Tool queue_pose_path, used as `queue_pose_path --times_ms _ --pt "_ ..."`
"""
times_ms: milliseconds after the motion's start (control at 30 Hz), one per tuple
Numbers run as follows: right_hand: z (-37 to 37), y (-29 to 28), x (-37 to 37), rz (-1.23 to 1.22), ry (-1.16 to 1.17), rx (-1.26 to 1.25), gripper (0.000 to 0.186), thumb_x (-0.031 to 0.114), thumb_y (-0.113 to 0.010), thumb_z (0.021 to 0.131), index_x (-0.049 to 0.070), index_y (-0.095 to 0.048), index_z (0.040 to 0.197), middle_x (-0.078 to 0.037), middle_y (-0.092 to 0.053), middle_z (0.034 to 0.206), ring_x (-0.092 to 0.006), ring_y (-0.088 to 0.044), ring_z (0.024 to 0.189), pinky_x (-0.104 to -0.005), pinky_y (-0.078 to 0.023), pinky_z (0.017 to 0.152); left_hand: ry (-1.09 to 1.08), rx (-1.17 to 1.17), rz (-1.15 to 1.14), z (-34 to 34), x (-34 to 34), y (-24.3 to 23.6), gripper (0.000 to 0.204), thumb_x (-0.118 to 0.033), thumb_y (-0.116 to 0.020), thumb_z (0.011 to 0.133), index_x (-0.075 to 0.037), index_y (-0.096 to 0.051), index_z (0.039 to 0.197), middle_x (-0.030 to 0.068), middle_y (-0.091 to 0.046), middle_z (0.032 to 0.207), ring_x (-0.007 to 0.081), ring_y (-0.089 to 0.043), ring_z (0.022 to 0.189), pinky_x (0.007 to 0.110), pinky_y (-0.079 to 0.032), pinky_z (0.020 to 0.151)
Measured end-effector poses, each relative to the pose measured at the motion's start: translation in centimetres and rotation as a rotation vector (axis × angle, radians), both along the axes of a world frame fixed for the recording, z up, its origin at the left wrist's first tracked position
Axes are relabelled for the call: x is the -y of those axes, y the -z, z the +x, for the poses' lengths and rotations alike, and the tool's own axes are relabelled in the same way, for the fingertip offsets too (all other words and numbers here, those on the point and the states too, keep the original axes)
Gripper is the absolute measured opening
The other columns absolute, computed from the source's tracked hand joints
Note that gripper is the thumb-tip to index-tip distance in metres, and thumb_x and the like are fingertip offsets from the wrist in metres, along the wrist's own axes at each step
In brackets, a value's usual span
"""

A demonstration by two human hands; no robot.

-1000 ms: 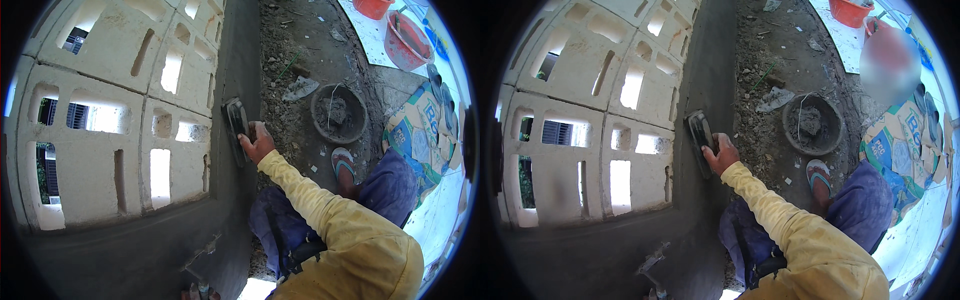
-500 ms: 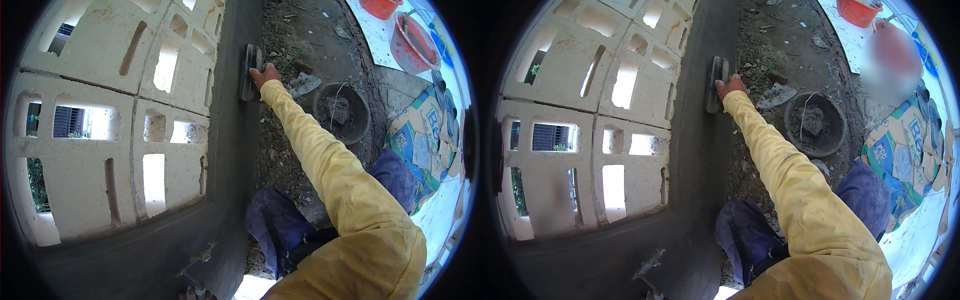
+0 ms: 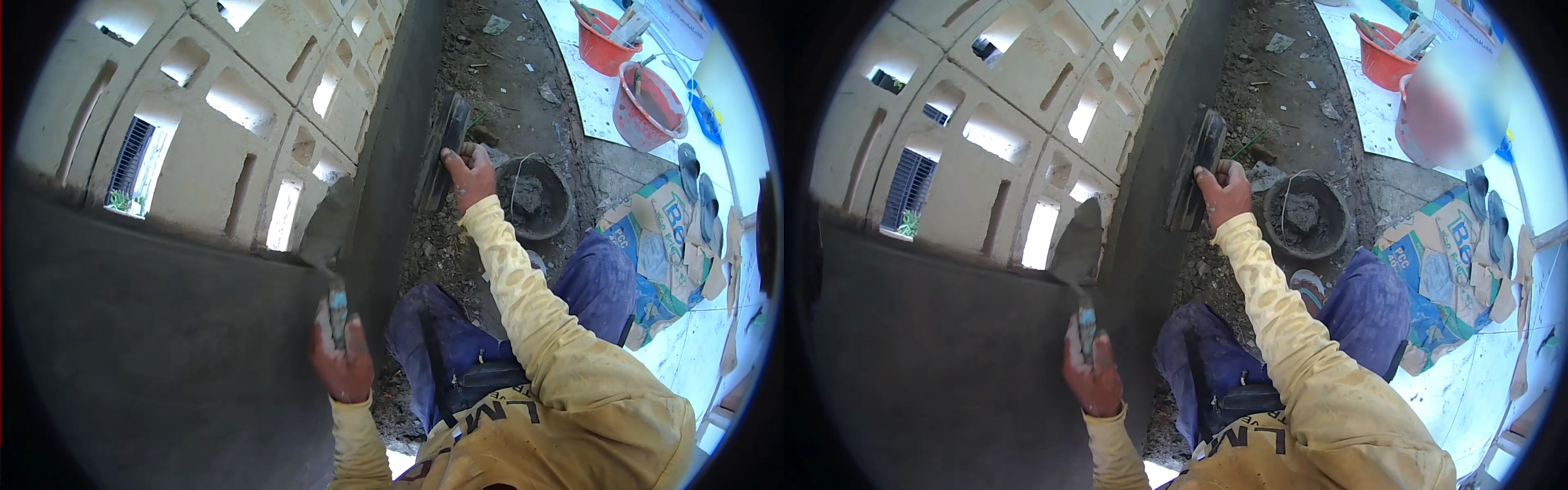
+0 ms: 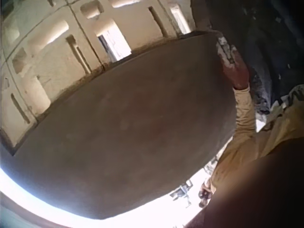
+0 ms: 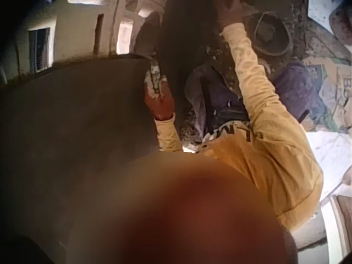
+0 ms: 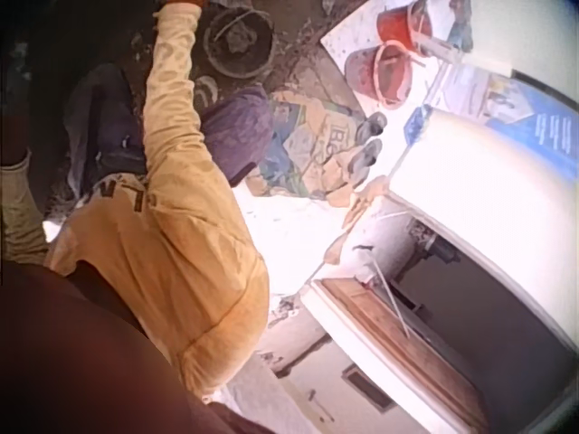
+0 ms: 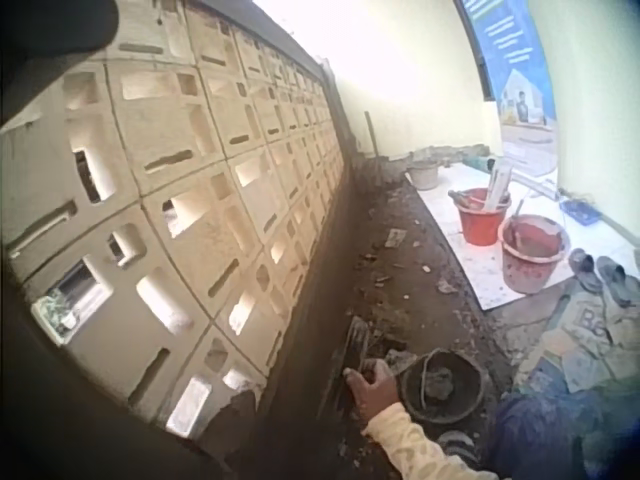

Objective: Applying and smoothing plaster to a wall with decorative block inserts using a trowel and smoothing tool.

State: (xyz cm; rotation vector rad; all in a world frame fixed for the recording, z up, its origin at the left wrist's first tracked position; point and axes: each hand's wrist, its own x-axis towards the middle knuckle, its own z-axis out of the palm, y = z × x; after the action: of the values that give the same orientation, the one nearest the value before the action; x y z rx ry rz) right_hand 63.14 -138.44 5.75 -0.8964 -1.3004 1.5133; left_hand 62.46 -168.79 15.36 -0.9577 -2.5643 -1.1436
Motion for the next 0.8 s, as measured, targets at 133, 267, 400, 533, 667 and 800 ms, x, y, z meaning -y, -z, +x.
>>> queue_pose_path --times_ms 133,267,400,533,667,800 --pt "1.8 -1.9 4.5 0.158 -0.009 -0.053 0.038 0.021 -0.071 0.078 -0.004 -0.053 0.1 -0.008 -0.062 0.078 -0.0142 -0.058 0.069 -0.0295 -0.048 0.065 0.087 0.269 0.231 -0.4 -5.2 1.2 0.037 -0.013 -0.055 0.087 0.009 -0.051 0.117 0.0119 -0.058 0.093 0.0172 -0.052 0.081 0.03 -0.044 0.076" --pt "2.2 -2.2 6.6 0.307 0.033 0.123 0.038 0.016 -0.07 0.079 -0.002 -0.048 0.104 -0.008 -0.063 0.082 -0.0116 -0.059 0.071 -0.0255 -0.048 0.065 0.165 0.257 0.289 0.3 -7.5 1.7 0.036 -0.01 -0.054 0.088 0.008 -0.05 0.118 0.0133 -0.059 0.098 0.0176 -0.053 0.087 0.03 -0.044 0.08" --pt "1.9 -2.4 6.8 0.335 0.041 0.117 0.04 0.019 -0.071 0.077 -0.001 -0.05 0.104 -0.013 -0.061 0.086 -0.0192 -0.06 0.073 -0.0311 -0.049 0.066 0.186 0.227 0.256 1.5 -8.2 1.9 0.038 -0.01 -0.054 0.088 0.008 -0.048 0.121 0.0191 -0.059 0.11 0.0238 -0.057 0.098 0.034 -0.043 0.087" --pt "1.7 -2.6 6.6 0.547 0.118 0.276 0.045 0.024 -0.072 0.073 0.0 -0.051 0.104 -0.017 -0.055 0.094 -0.031 -0.058 0.082 -0.0397 -0.048 0.072 0.184 0.191 0.157 2.6 -8.5 1.5 0.039 -0.01 -0.053 0.088 0.007 -0.047 0.123 0.0228 -0.057 0.113 0.0313 -0.056 0.101 0.037 -0.042 0.089" --pt "0.8 -1.9 5.6 0.539 0.269 0.358 0.044 0.027 -0.071 0.073 0.001 -0.051 0.103 -0.017 -0.055 0.095 -0.0343 -0.055 0.083 -0.0425 -0.046 0.074 0.154 0.104 0.025 3.6 -7.8 1.3 0.041 -0.008 -0.053 0.086 0.007 -0.047 0.124 0.0261 -0.055 0.111 0.0392 -0.054 0.099 0.039 -0.041 0.088" --pt "-1.4 0.9 4.1 0.217 0.105 0.091 0.04 0.025 -0.071 0.075 -0.001 -0.053 0.1 -0.011 -0.056 0.084 -0.0224 -0.055 0.079 -0.0342 -0.046 0.072 0.12 -0.021 -0.012 4.1 -4.5 1.3 0.04 -0.008 -0.053 0.084 0.007 -0.049 0.122 0.0271 -0.055 0.108 0.0407 -0.054 0.097 0.04 -0.042 0.086"
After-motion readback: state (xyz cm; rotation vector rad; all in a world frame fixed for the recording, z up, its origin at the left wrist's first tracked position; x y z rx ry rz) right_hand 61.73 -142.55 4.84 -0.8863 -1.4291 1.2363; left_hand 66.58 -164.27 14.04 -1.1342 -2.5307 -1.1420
